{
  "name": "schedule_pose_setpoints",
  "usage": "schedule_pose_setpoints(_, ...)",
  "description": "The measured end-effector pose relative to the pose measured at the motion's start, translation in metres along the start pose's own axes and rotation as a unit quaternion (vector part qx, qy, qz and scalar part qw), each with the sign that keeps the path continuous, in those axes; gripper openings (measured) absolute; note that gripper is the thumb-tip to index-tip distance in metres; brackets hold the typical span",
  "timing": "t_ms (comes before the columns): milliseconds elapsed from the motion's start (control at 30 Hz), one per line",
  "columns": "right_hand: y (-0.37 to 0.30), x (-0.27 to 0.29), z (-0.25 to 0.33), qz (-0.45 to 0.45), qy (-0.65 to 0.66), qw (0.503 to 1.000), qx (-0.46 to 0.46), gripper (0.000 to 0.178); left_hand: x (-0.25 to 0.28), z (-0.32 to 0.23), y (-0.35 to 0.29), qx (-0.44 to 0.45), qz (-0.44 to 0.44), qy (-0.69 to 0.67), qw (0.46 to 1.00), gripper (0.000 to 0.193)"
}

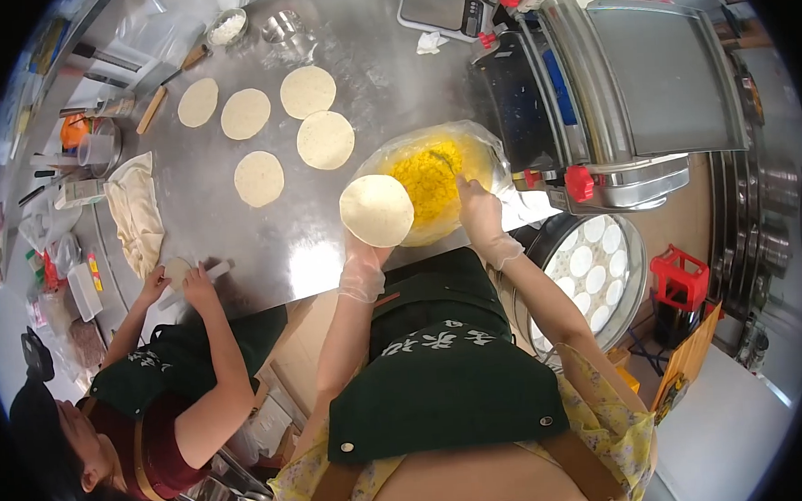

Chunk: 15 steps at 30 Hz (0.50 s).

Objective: Preparing and filling baozi dough circles at a bakery station.

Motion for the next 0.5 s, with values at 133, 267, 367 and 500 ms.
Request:
schedule_pose_setpoints(133, 0.009, -0.023, -0.026, 0.009, 0.307, 0.948, -0.08, 0.022, 0.002, -0.001, 0.009, 0.0, -0.026, 0.071, 0.997, 0.046)
schedule_pose_setpoints(267, 0.007, -0.042, -0.036, 0.067, 0.416, 0.888, -0.184, 0.023, 0.0, 0.002, 0.019, 0.004, -0.014, 0.058, 0.998, 0.047)
schedule_pose_setpoints(367, -0.003, -0.063, -0.043, 0.155, 0.511, 0.799, -0.278, 0.027, 0.001, 0.006, 0.019, 0.003, -0.022, 0.053, 0.998, 0.048)
schedule_pose_setpoints(500, -0.012, -0.071, -0.039, 0.181, 0.612, 0.694, -0.334, 0.024, -0.002, 0.007, 0.017, 0.005, -0.017, 0.04, 0.999, 0.049)
Point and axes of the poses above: each hand's wrist, its own y-axis towards the middle knuckle, its own x-axis out of the back of the hand, z = x × y, the point moved 8 cm from there along y, towards the middle knuckle, and after that the axes turned 4 degrees about z, right-handed, at the moved point
